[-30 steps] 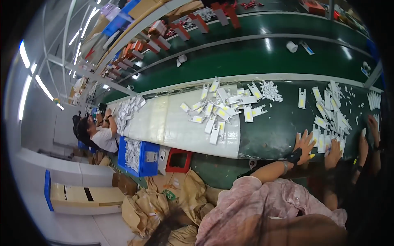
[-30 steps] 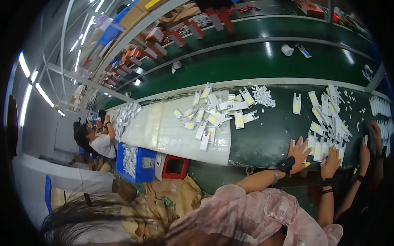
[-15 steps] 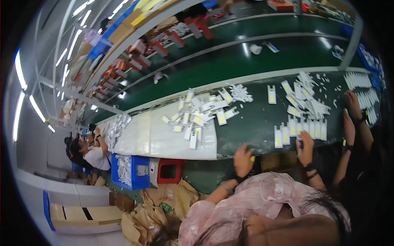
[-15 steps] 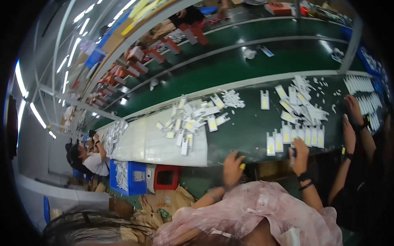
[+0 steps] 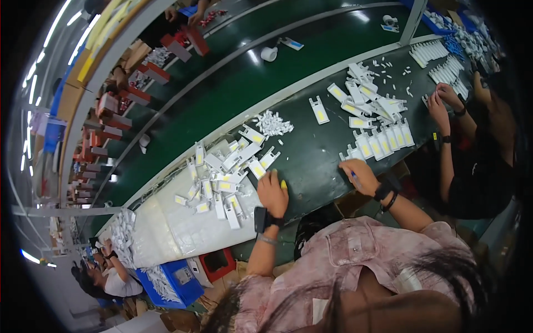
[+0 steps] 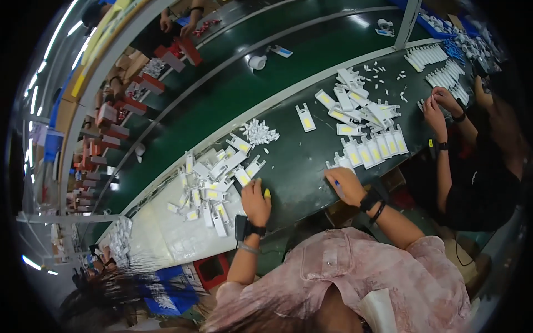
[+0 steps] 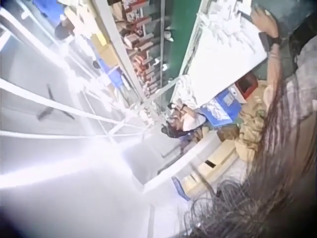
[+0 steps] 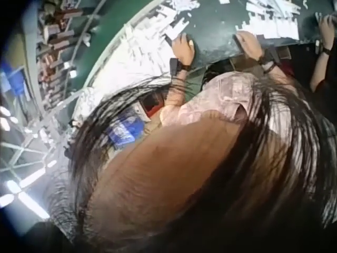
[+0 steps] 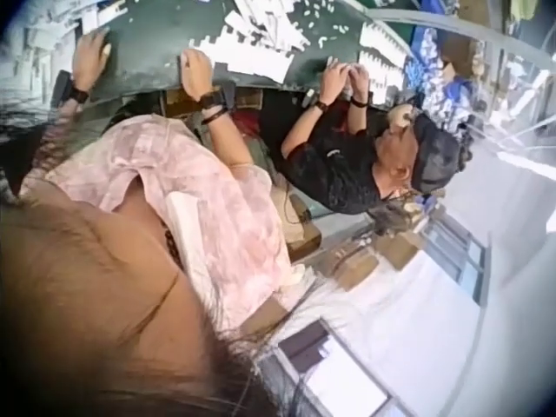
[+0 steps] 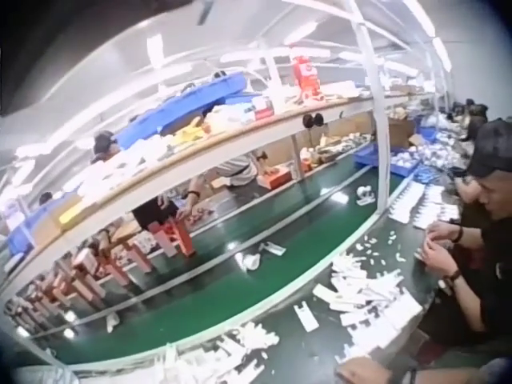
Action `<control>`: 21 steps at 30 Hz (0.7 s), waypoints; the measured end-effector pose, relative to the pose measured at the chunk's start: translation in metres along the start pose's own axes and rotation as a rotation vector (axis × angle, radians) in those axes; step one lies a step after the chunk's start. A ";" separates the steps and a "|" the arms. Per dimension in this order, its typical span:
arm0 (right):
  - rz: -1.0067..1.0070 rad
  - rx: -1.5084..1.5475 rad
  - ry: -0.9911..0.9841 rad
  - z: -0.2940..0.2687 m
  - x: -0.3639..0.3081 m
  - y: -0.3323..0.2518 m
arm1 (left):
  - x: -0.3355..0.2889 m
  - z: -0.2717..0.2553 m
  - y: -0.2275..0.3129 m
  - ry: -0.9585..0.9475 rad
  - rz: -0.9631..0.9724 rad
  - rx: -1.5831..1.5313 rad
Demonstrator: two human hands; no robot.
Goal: Marking and organizing LED light strips on an assembly line.
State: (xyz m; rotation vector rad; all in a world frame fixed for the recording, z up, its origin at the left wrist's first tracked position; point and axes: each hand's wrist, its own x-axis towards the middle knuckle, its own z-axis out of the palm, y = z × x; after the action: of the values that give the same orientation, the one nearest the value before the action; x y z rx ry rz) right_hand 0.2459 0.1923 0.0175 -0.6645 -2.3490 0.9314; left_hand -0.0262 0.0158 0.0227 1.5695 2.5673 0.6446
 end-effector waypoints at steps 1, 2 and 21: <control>0.040 0.019 0.005 0.007 0.015 -0.001 | 0.018 -0.004 -0.003 -0.020 -0.031 0.057; 0.047 -0.001 0.026 0.017 0.028 -0.006 | 0.028 -0.004 -0.011 -0.067 -0.045 0.098; -0.355 -0.230 -0.424 0.141 0.134 -0.021 | 0.017 -0.025 -0.086 0.046 0.272 -0.295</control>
State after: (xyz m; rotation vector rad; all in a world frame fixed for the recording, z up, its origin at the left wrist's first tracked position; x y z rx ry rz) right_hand 0.0536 0.1941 -0.0174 -0.1195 -2.8536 0.6973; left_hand -0.1133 -0.0109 0.0152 1.8247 2.1753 1.0405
